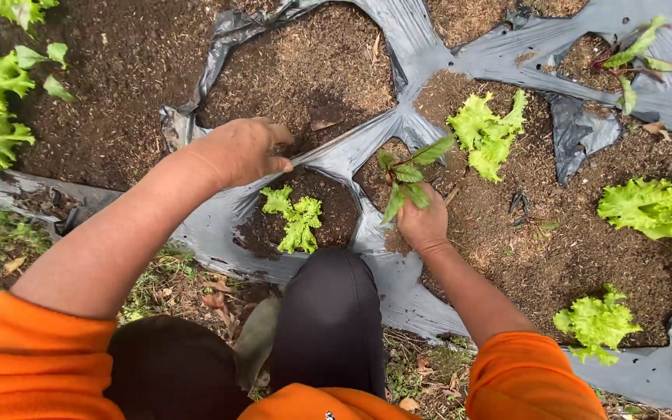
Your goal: Planting lettuce seedlings into holes in plastic mulch and firming the soil around the roots by hand.
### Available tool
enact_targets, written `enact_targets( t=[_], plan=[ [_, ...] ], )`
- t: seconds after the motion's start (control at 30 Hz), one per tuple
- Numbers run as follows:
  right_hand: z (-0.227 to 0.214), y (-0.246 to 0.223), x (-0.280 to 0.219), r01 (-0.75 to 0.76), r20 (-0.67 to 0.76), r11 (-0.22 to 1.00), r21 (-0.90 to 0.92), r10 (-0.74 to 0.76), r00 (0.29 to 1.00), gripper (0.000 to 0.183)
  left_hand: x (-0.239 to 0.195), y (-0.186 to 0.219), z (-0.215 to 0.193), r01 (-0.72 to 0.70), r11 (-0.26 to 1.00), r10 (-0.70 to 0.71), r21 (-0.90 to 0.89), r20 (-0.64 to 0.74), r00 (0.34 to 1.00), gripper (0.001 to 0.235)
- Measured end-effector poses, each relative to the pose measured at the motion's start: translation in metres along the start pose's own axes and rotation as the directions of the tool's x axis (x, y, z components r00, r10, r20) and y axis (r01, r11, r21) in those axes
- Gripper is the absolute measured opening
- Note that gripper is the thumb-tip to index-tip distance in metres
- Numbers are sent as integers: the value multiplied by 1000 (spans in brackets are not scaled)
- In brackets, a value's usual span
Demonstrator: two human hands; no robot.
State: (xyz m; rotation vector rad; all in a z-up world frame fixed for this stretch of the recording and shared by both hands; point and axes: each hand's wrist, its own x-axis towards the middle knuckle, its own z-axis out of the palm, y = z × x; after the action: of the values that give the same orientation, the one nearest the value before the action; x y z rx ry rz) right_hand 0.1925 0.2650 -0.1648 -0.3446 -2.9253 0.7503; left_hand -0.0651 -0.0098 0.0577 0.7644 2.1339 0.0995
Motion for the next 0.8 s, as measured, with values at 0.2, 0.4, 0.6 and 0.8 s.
enact_targets(
  t=[0.2,0.4,0.6,0.8],
  plan=[
    [-16,-10,-1,196,79,885,-422,-179,981,23,-17,35,19,-158,929,95,-334,-198,976,38],
    [5,-8,3,158,-24,885,-438,-187,982,17,75,47,166,-244,788,145,-566,-215,966,32],
    [-7,-43,29,128,191,800,-587,-16,981,14,132,83,224,-308,741,81,-596,-376,923,44],
    [-17,-49,45,37,291,889,-457,110,950,25,144,70,222,-417,749,111,-515,-523,845,49]
  ],
)
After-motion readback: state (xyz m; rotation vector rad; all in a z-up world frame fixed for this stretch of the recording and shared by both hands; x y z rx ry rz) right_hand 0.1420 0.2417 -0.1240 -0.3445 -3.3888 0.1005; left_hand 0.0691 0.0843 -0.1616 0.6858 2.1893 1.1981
